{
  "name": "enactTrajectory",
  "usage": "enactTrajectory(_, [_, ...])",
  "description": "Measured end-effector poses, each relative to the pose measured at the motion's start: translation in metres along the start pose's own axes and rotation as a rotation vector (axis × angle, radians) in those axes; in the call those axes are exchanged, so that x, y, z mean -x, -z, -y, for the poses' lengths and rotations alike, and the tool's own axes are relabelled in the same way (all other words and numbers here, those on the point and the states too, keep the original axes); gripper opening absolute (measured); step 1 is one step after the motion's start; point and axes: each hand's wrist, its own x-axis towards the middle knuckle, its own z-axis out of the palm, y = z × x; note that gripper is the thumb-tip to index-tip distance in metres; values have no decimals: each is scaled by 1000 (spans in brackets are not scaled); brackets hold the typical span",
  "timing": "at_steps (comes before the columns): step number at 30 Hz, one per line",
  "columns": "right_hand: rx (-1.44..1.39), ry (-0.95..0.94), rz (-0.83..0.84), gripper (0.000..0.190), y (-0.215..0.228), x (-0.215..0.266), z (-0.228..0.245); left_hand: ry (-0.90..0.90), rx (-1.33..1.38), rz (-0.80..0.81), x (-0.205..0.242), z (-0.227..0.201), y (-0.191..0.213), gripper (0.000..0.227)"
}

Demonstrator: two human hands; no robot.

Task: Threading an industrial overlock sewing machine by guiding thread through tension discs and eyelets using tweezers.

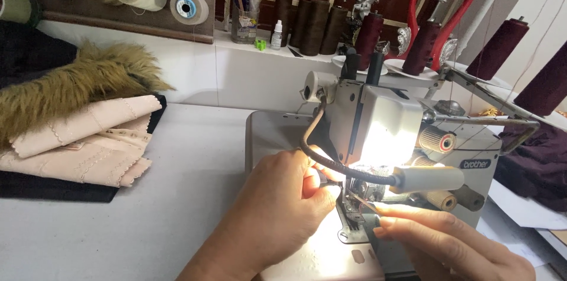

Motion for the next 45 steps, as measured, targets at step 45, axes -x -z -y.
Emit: enactTrajectory(45, [-3,-367,-394,18,-17,12,-6,-219,94,-35,-6,15,-10,48])
